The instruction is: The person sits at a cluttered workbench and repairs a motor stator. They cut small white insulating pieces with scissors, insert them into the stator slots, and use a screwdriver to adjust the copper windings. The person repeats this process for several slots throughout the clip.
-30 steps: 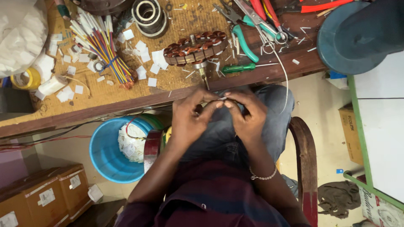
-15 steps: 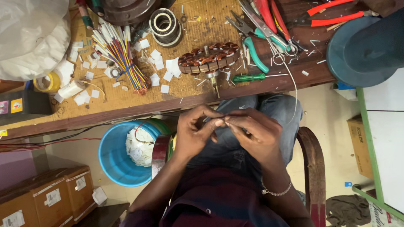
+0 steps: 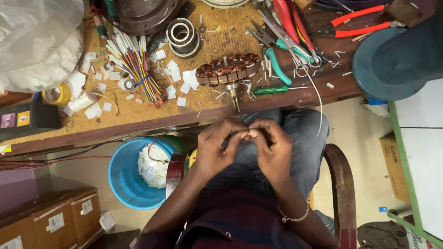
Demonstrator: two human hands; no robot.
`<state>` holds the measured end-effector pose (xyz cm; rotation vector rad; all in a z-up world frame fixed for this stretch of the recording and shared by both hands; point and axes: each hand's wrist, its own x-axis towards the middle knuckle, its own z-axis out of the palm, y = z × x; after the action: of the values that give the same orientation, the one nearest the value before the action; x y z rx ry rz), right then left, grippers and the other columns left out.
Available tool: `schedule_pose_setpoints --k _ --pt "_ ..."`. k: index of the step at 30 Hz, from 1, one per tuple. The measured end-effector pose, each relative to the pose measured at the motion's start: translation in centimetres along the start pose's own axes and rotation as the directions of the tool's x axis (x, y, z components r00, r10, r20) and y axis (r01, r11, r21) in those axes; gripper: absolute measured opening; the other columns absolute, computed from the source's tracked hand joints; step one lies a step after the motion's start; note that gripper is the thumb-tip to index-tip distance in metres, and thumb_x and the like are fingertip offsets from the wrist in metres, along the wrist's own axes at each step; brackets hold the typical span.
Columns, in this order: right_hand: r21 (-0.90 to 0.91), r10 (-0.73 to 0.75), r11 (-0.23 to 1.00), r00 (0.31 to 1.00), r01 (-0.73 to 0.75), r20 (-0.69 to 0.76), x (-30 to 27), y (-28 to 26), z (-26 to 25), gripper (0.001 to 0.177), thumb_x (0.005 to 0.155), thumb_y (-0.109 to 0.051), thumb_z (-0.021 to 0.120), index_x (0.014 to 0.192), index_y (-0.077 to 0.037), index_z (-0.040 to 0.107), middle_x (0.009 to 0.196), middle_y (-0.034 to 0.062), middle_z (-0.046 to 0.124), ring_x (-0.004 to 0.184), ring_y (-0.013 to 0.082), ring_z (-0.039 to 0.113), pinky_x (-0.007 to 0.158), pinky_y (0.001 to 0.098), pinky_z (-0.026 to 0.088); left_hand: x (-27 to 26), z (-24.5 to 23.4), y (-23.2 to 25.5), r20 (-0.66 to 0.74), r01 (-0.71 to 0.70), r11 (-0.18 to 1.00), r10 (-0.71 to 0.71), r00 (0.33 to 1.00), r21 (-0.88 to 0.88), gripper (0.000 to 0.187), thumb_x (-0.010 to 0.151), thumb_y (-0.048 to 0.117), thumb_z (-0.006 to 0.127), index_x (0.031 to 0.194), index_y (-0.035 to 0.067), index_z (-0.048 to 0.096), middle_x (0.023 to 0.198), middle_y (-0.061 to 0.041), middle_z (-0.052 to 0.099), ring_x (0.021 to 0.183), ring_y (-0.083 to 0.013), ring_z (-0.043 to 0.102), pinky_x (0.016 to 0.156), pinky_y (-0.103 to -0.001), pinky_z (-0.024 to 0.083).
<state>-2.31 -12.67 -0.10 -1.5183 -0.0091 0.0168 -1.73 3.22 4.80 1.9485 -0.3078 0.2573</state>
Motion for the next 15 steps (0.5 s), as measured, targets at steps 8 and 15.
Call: schedule_pose_setpoints --k 8,15 --pt "-0.053 -0.211 0.975 0.974 0.216 0.082 0.0 0.0 -1.3 0.021 0.087 0.008 0.076 0.104 0.005 0.064 0.099 0.0130 0.073 0.088 0.0169 0.075 0.077 0.0277 0.063 1.0 -2.2 1.4 0.118 0.006 0.999 -0.012 0.993 0.048 0.019 0.089 0.010 0.080 0.105 0.007 0.070 0.105 -0.011 0.074 0.099 -0.0272 0.073 0.085 -0.035 0.057" --pt "0.459 -0.009 0.882 0.968 -0.110 0.249 0.6 0.6 -2.0 0.012 0.097 0.002 0.069 0.102 0.001 0.059 0.091 0.0141 0.072 0.074 0.0161 0.073 0.063 0.0288 0.061 2.1 -3.8 2.5 0.340 -0.205 0.956 0.126 0.932 0.207 0.029 0.090 0.019 0.078 0.115 0.009 0.067 0.099 -0.012 0.071 0.092 -0.0316 0.071 0.076 -0.041 0.057"
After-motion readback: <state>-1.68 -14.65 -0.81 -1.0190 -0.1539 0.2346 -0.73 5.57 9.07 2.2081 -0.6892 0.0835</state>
